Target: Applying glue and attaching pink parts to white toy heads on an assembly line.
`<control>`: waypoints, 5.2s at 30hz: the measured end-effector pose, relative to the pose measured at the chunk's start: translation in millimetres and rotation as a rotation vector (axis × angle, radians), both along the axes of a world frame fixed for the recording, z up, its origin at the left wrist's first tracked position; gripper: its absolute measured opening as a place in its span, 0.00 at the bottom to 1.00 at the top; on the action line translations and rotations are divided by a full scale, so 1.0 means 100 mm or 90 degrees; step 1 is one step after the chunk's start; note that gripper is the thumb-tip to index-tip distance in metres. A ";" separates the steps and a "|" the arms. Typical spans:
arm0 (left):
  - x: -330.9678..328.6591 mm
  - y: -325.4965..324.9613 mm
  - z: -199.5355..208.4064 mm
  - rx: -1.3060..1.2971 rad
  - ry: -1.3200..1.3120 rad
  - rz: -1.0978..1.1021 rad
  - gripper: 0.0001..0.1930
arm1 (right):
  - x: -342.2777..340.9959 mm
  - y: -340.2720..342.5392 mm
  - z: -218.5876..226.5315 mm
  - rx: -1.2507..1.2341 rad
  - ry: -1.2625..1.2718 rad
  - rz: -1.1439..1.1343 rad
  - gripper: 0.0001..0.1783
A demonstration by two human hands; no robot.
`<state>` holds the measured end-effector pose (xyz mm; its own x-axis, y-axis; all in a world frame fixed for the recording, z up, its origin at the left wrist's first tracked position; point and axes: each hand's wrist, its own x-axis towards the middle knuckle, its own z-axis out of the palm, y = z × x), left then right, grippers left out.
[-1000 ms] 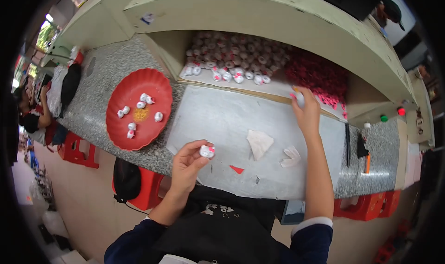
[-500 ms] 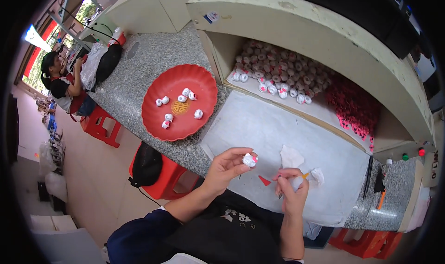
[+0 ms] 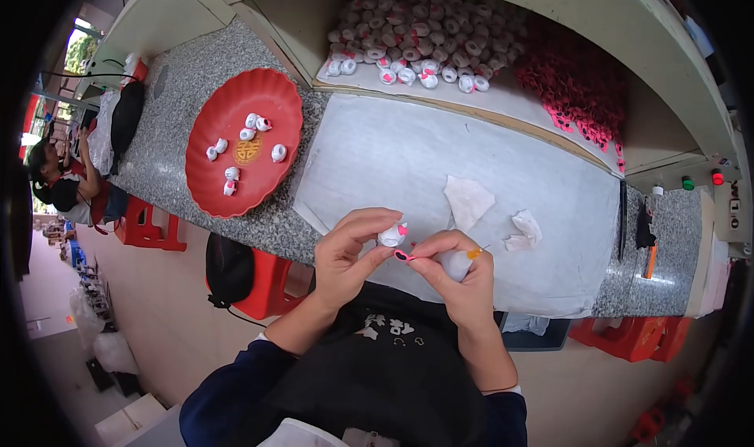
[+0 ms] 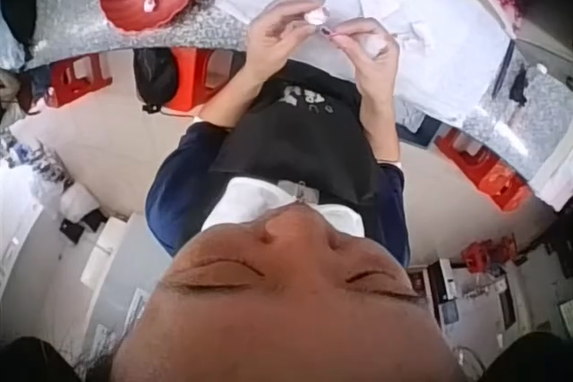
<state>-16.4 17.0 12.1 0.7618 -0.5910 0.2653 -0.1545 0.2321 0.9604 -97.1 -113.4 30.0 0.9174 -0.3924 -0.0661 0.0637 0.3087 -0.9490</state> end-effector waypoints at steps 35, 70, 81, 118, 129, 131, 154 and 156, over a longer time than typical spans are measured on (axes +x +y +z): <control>0.02 0.05 0.01 -0.132 0.408 -0.204 0.11 | -0.02 0.03 -0.09 0.044 -0.023 0.065 0.16; -0.02 -0.03 -0.11 -0.198 0.320 -0.198 0.12 | -0.03 0.07 -0.06 0.073 0.044 0.041 0.13; 0.01 0.01 -0.18 -0.200 0.495 -0.252 0.10 | -0.03 0.04 -0.03 0.053 0.066 0.058 0.12; 1.07 0.69 0.19 0.546 -0.540 0.394 0.16 | -0.02 -0.21 -0.14 0.037 0.066 -0.004 0.18; 1.38 -1.78 -0.25 0.380 -0.840 0.112 0.07 | -0.34 -0.23 -0.14 0.007 -0.018 -0.043 0.26; 1.40 -1.78 -0.28 0.338 -0.850 0.130 0.07 | -0.41 -0.32 -0.18 0.008 -0.033 -0.052 0.26; 0.05 -0.10 -0.15 -0.157 0.410 -0.047 0.13 | -0.20 -0.05 0.06 0.026 -0.153 -0.336 0.16; 0.04 -0.06 -0.13 -0.155 0.361 -0.065 0.16 | -0.23 -0.03 0.02 -0.153 -0.179 -0.339 0.15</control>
